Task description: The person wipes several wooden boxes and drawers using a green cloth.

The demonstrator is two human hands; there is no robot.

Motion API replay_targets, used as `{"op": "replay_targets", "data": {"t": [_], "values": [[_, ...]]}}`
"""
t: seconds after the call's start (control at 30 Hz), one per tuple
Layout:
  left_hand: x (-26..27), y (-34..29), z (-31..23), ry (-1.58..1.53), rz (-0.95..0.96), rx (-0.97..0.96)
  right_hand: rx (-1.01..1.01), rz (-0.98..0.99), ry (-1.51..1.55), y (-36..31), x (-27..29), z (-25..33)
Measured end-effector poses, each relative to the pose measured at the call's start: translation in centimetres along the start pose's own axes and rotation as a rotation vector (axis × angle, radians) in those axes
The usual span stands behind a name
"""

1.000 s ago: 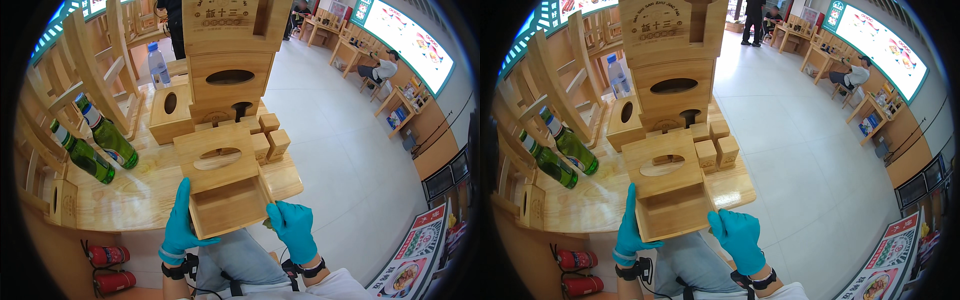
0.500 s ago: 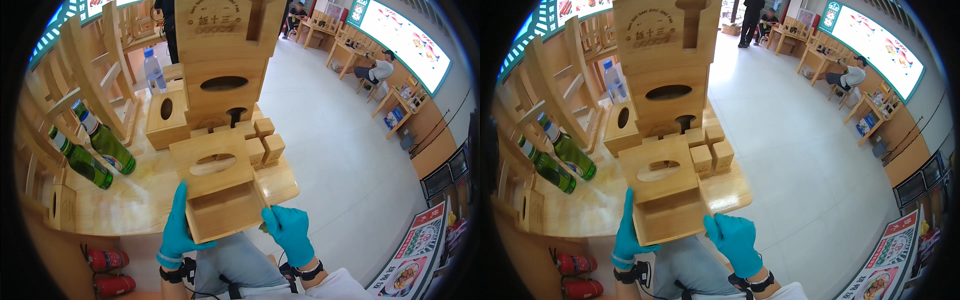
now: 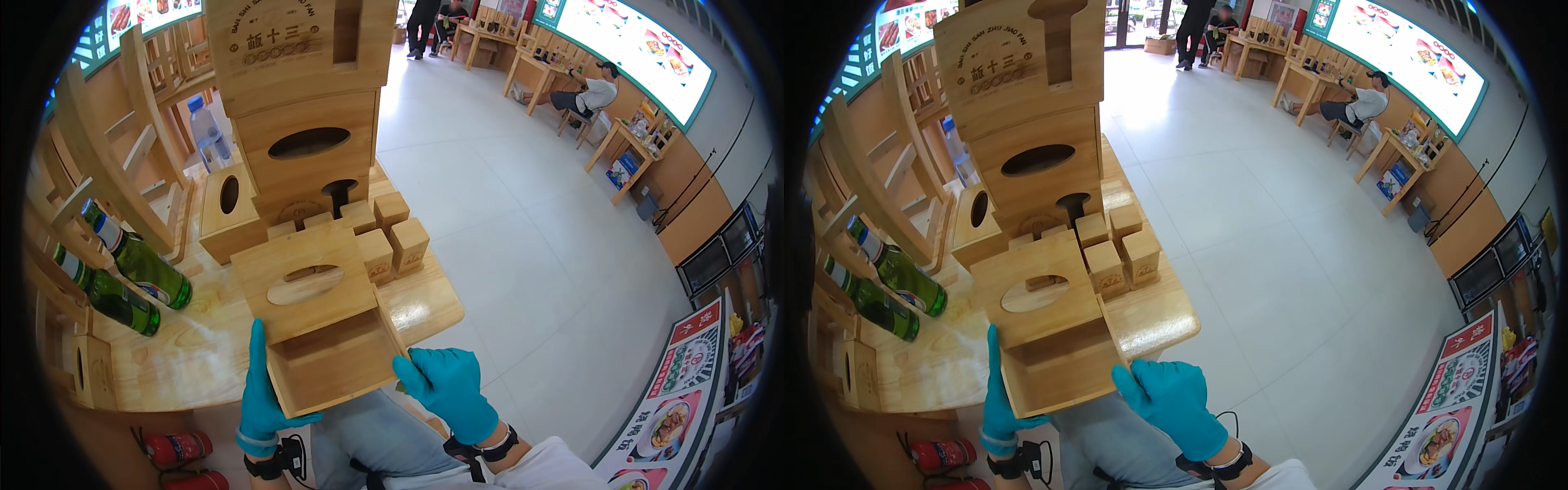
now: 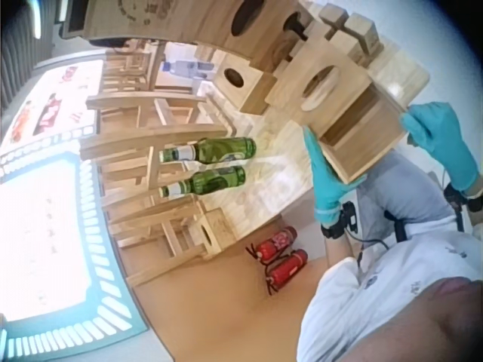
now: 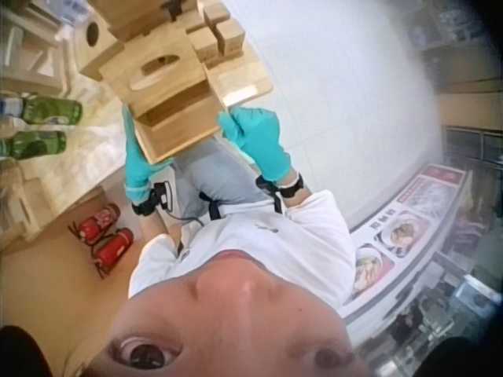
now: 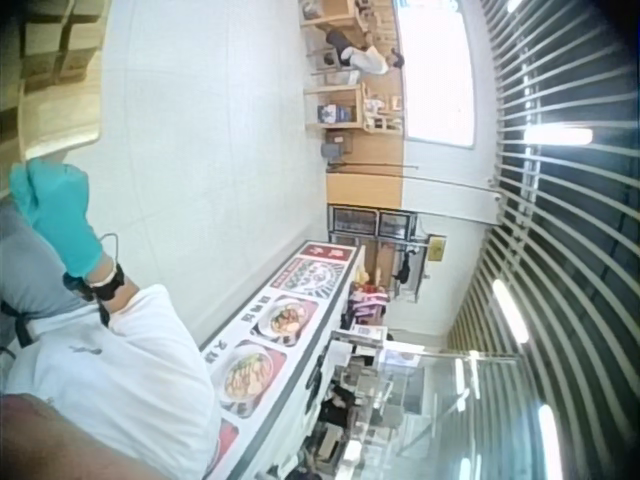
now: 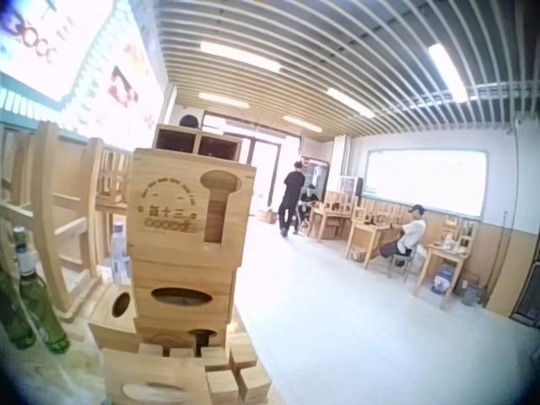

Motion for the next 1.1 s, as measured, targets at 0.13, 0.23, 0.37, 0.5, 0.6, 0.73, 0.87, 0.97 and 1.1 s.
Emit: {"op": "replay_targets", "data": {"t": [0.13,0.23,0.37,0.5,0.6,0.73,0.87,0.97,1.1], "values": [[-0.2,0.1,-0.1,-0.042,0.003,-0.007,-0.013,-0.001,-0.011,0.0,0.1,0.2],[-0.6,0.0,-0.2,-0.114,-0.021,0.011,-0.010,-0.003,0.007,0.1,-0.1,0.0],[-0.4,0.3,-0.1,-0.064,0.011,-0.023,-0.081,0.009,0.112,0.1,0.1,-0.3],[-0.3,0.0,-1.0,0.018,-0.007,-0.047,-0.391,0.260,0.332,1.5,2.8,0.0],[0.4,0.1,-0.3,0.183,0.012,-0.080,-0.568,0.293,0.561,3.1,7.0,0.1],[0.7,-0.1,-0.4,0.335,0.040,-0.093,-0.072,0.235,0.832,8.7,9.3,5.4],[0.7,-0.3,0.5,0.154,0.041,-0.046,0.329,0.350,0.418,15.7,5.9,10.3],[0.4,0.1,-0.3,0.180,0.053,-0.110,0.632,0.286,0.142,19.3,1.6,13.3],[0.1,0.6,-0.7,0.229,0.068,-0.181,1.029,0.308,-0.190,19.9,-6.5,12.6]]}}
Point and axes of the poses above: each hand's wrist, its own y-axis towards the middle knuckle, its own x-axis out of the back of the hand, z = x × y, the point moved 4 cm from there along y, towards the middle knuckle, and after that the axes turned 1 degree about x, right-handed, at the moved point
